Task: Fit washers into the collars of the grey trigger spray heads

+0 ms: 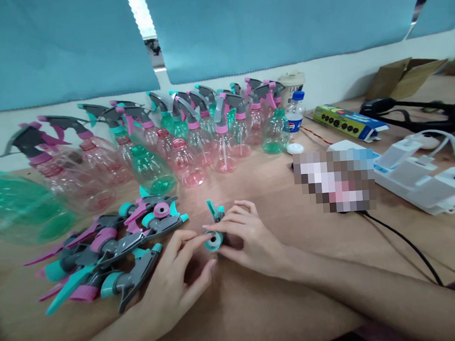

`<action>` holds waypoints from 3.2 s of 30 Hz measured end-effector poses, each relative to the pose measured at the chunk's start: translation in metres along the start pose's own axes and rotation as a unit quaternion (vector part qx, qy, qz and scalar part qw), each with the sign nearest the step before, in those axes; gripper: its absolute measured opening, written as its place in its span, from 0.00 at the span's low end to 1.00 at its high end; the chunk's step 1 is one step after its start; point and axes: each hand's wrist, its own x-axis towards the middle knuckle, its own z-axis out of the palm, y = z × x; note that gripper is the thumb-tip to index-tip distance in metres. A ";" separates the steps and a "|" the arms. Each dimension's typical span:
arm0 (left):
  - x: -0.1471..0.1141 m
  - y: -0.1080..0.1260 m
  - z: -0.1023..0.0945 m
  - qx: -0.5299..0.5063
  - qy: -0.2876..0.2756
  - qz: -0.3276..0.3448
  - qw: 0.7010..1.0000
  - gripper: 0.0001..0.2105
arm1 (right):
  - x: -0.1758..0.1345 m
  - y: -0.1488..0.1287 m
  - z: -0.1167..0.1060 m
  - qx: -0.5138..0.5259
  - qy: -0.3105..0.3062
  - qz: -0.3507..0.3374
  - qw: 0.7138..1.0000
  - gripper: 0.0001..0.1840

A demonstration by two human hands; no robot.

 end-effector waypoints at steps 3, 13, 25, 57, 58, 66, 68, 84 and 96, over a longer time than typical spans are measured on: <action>0.001 -0.001 -0.003 -0.032 -0.001 -0.022 0.999 0.12 | 0.000 -0.001 0.001 0.004 -0.002 -0.001 1.000 0.15; 0.003 -0.001 -0.007 -0.109 -0.003 -0.053 0.993 0.09 | 0.000 -0.002 0.002 0.010 -0.004 -0.004 1.000 0.13; 0.006 -0.002 -0.004 -0.084 -0.027 -0.073 0.993 0.04 | -0.002 -0.004 0.003 0.010 -0.008 -0.023 1.000 0.10; 0.001 -0.004 -0.006 -0.136 0.014 -0.078 0.987 0.05 | 0.001 0.010 -0.006 0.003 0.007 0.047 0.999 0.10; 0.001 -0.004 -0.005 -0.141 0.010 -0.090 0.986 0.05 | 0.001 0.009 -0.006 0.004 0.008 0.050 0.999 0.10; 0.003 -0.006 0.000 -0.244 0.045 -0.202 0.948 0.06 | 0.000 0.002 -0.005 0.011 0.006 0.036 0.999 0.14; 0.004 -0.005 -0.001 -0.223 0.037 -0.181 0.957 0.06 | 0.000 0.000 -0.004 0.013 0.004 0.029 0.999 0.15; 0.005 0.002 -0.007 -0.247 0.032 -0.102 0.963 0.06 | 0.000 -0.004 -0.006 0.019 -0.025 0.009 0.999 0.10; 0.006 -0.001 -0.001 -0.183 0.069 -0.109 0.975 0.02 | -0.001 -0.003 -0.001 -0.010 -0.013 -0.005 1.000 0.11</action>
